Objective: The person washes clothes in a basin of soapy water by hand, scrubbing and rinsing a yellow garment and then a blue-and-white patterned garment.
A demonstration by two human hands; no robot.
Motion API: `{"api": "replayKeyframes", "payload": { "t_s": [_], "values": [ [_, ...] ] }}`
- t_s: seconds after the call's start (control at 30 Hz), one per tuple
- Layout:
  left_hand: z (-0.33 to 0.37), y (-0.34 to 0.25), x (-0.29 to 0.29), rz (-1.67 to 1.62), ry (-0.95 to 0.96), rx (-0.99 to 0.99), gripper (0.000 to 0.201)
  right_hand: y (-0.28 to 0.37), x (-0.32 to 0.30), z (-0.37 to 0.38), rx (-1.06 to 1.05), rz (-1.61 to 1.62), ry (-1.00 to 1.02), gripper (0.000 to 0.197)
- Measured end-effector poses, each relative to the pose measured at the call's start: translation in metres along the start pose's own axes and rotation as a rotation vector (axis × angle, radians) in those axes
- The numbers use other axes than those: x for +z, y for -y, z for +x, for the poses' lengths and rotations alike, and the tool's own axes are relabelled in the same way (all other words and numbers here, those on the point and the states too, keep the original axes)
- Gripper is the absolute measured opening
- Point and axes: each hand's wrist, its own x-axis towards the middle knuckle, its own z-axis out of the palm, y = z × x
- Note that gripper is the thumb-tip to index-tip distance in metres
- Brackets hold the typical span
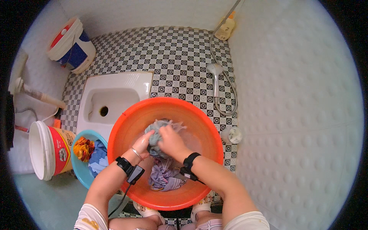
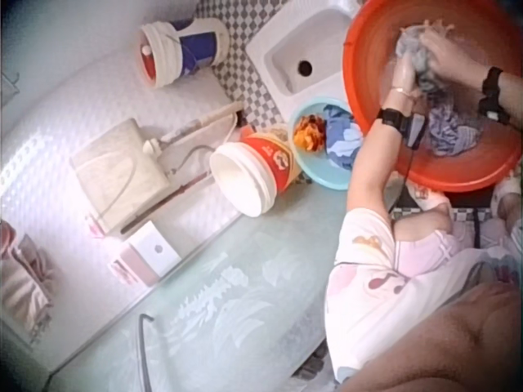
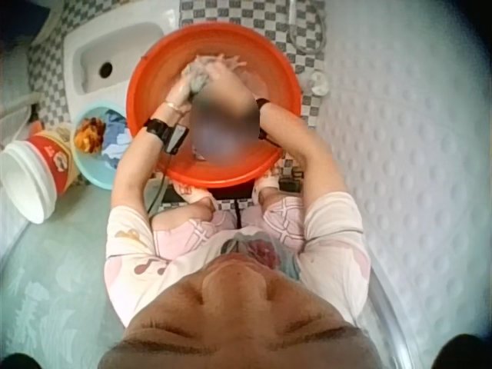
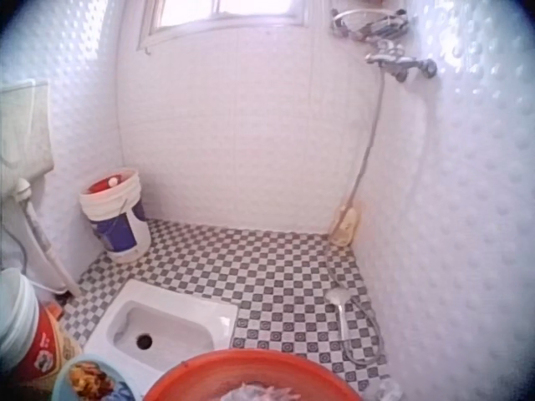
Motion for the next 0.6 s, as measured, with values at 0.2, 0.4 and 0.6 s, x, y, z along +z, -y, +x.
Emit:
{"api": "replayKeyframes", "payload": {
  "t_s": [0.2, 0.4, 0.6],
  "values": [
    [-0.006, -0.012, -0.019, -0.091, -0.088, 0.164, 0.036, -0.016, -0.065, -0.030, 0.178, -0.136, 0.119, 0.040],
    [-0.015, -0.033, 0.011, -0.267, 0.165, 0.139, 0.041, -0.054, -0.148, -0.051, 0.165, -0.179, -0.233, 0.033],
    [0.004, -0.018, 0.004, -0.167, 0.052, 0.093, 0.041, -0.118, -0.198, -0.083, 0.626, -0.232, -0.079, 0.030]
  ]
}}
